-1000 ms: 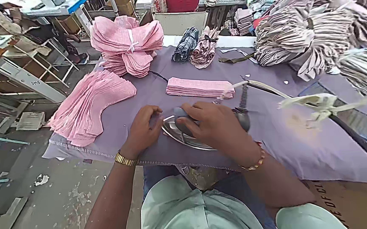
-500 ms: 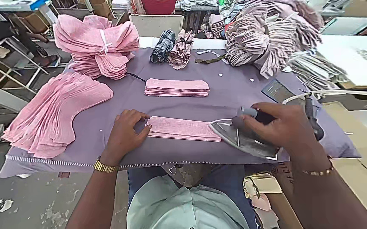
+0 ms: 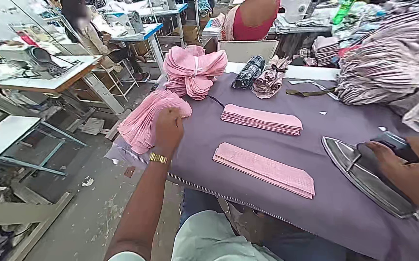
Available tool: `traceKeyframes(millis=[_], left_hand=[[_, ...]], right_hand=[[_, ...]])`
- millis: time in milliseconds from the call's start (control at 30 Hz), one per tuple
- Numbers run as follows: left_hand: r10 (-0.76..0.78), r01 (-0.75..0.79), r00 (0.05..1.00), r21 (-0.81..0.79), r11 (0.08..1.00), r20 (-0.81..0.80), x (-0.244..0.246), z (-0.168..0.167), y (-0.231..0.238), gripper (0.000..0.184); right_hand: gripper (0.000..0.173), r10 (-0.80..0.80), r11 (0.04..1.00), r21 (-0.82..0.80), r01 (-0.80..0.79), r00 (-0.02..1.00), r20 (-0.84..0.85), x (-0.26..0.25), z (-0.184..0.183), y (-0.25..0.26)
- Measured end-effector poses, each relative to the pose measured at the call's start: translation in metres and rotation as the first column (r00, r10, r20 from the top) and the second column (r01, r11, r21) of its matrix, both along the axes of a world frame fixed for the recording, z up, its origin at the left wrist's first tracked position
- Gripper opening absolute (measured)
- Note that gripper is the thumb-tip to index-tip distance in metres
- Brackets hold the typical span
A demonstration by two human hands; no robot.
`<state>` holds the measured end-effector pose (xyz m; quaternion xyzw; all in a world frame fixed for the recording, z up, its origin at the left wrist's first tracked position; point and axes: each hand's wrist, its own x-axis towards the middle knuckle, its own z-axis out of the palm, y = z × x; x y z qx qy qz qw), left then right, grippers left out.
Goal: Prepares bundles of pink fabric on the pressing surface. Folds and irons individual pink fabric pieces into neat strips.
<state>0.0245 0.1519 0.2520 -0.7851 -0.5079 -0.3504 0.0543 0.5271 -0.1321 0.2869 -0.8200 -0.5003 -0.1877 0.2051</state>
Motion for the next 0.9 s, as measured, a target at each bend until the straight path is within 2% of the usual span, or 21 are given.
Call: traceKeyframes(millis=[33,167,300,433,633,700,800,900], left_hand=[[0.057,-0.057,0.998,-0.002,0.998,-0.022,-0.005,0.003,0.014,0.032],[0.103,-0.101,0.989,0.016,0.995,-0.110,-0.009,0.006,0.048,0.026],[0.108,-0.096,0.989,0.115,0.989,-0.101,-0.007,-0.007,0.046,0.017],[0.139,-0.122,0.978,0.117,0.986,-0.153,-0.005,-0.013,0.042,0.034],[0.111,-0.087,0.983,0.159,0.983,-0.144,-0.006,-0.011,0.041,0.021],[0.064,-0.044,0.993,0.196,0.980,-0.096,-0.007,-0.013,0.038,0.016],[-0.069,0.068,0.998,0.277,0.958,-0.006,-0.004,-0.004,0.012,0.020],[-0.226,0.212,0.974,0.269,0.940,0.024,0.021,0.006,-0.050,0.022]], right_hand=[[0.086,-0.014,1.000,0.003,0.014,1.000,-0.002,-0.001,0.000,0.000],[0.082,-0.044,0.999,0.022,0.044,0.999,0.011,0.001,0.000,0.002],[0.081,-0.070,0.997,0.029,0.070,0.997,0.013,0.000,-0.003,0.002],[0.081,-0.077,0.997,0.026,0.076,0.997,0.028,-0.003,0.001,0.003],[0.081,-0.084,0.996,0.043,0.081,0.994,0.077,-0.007,0.002,0.003],[0.074,-0.067,0.989,0.141,0.054,0.994,0.086,-0.013,0.001,-0.001],[0.048,0.063,0.918,0.387,-0.089,0.995,0.077,-0.037,-0.001,-0.010],[0.027,0.382,0.801,0.503,-0.324,0.924,-0.013,-0.104,-0.015,-0.018]])
